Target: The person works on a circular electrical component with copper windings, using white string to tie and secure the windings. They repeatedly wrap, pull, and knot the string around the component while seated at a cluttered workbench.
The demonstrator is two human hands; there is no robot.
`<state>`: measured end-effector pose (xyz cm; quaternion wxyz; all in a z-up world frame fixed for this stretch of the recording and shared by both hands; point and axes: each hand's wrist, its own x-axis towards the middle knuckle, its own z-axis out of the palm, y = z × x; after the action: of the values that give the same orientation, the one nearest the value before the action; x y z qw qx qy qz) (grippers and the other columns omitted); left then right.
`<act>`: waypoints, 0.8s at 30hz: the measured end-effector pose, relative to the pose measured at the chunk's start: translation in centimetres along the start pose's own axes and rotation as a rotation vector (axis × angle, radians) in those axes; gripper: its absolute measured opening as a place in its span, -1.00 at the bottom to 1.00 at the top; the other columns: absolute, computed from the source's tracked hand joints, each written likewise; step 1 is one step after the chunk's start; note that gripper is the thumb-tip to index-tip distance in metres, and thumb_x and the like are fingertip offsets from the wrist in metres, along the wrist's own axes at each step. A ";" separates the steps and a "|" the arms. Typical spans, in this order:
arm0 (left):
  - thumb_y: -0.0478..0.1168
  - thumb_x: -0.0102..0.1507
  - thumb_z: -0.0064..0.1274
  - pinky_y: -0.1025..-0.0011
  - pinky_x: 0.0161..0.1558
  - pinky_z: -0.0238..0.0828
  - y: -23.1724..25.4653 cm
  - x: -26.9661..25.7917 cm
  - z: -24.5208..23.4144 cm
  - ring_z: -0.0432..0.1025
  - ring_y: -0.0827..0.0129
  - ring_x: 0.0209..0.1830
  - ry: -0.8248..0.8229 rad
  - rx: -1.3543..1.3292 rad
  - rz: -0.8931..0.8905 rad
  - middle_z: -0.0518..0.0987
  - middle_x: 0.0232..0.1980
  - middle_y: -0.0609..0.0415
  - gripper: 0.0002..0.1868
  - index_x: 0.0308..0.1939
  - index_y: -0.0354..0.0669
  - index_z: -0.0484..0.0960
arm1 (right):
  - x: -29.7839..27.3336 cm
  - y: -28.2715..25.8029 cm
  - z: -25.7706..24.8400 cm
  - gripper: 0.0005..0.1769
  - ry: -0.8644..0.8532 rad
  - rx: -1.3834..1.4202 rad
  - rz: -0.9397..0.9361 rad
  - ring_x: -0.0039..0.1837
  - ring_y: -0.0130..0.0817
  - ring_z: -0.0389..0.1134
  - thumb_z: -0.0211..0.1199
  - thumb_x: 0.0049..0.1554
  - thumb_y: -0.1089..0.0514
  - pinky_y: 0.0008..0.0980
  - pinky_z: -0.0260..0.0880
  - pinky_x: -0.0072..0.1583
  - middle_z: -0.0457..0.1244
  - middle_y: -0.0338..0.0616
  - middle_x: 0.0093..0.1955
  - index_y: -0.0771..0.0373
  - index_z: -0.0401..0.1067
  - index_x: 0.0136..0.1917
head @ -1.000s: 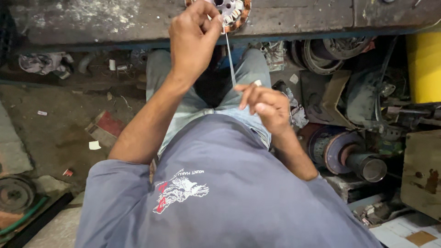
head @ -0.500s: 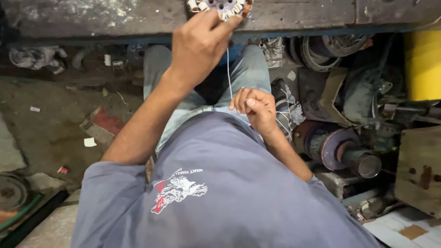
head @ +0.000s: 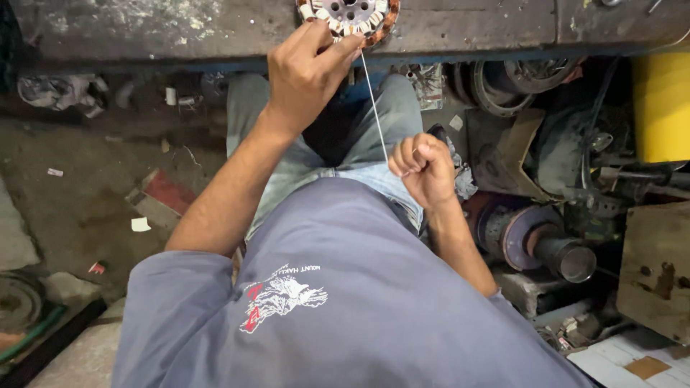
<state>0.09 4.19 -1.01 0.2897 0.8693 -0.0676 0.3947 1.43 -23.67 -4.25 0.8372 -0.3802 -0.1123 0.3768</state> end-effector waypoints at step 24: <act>-0.24 0.20 0.27 0.51 -0.36 0.43 6.7 -2.9 -0.5 0.47 0.41 -0.38 -0.389 -0.771 -0.392 0.53 -0.09 -0.06 -0.46 0.26 -0.22 0.53 | -1.3 -1.6 -1.9 -0.77 -0.107 -0.186 0.065 0.19 -0.17 0.32 0.27 0.21 0.08 -0.19 0.33 0.28 0.30 0.02 0.11 0.30 0.46 -0.01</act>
<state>-4.55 -1.33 0.11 0.6422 0.7526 -0.0969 0.1088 2.30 -26.26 -4.27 0.7784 -0.4388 -0.1789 0.4117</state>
